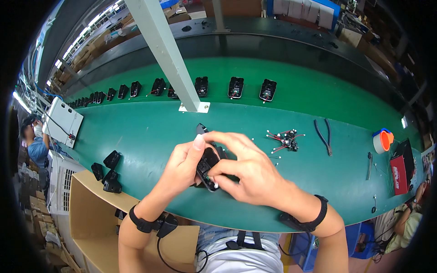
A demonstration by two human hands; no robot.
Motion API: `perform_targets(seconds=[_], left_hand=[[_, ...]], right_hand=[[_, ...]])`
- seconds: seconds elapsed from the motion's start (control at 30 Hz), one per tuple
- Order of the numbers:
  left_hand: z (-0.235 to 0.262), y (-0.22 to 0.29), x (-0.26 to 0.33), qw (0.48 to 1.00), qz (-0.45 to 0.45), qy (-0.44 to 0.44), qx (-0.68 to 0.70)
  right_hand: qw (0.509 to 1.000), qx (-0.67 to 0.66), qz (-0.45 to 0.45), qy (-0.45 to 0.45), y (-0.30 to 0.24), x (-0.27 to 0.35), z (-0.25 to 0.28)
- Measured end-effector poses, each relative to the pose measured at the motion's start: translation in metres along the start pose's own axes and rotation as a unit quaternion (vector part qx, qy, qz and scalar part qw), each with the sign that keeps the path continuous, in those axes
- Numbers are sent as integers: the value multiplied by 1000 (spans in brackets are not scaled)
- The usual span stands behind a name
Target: The person assembles small black electronic housings by inserting circuit boards and connecting wires. They pick up housings from a cardboard box, insert components by hand, and place the finished units in a row on a green workbench.
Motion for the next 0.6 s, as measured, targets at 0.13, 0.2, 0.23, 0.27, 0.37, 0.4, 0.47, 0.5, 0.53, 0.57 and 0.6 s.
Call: perform_targets(seconds=[0.13,0.2,0.23,0.27,0.37,0.4,0.47,0.5,0.53,0.57,0.6], left_hand=[[-2,4,2,999,29,3,34],[2,-8,-7,988,96,18,119],[-2,-7,-6,990,102,9,100],[-6,-3,-3,991,108,1,81],[-5,-8,-4,986,112,-28,122],[-5,-8,-3,985,117,-16,129],[-6,-7,2,981,127,9,145],[-6,-3,1,977,146,14,156],[-6,4,0,981,123,3,148],[-7,10,0,985,99,-8,140],[-5,15,2,988,76,-16,131]], right_hand=[[992,-99,6,-73,-1,0,5],[998,-9,19,-67,-7,-3,7],[997,14,27,-70,-7,-1,5],[996,37,35,-72,-7,1,3],[994,-69,-2,-84,0,0,1],[990,-111,-12,-88,4,-2,2],[962,-225,-92,-126,20,0,0],[939,-308,-112,-104,30,4,-3],[908,-392,-128,-79,42,7,-10],[863,-481,-142,-61,50,12,-14],[804,-558,-202,-42,50,11,-13]])
Point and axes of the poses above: each hand's wrist, its own x-axis away from the middle knuckle, its own z-axis out of the back of the hand, y = z × x, the point moved 5 cm from there along -x, towards the middle knuckle, and after that the axes turned 9 degrees about x, right-handed, at the moved point
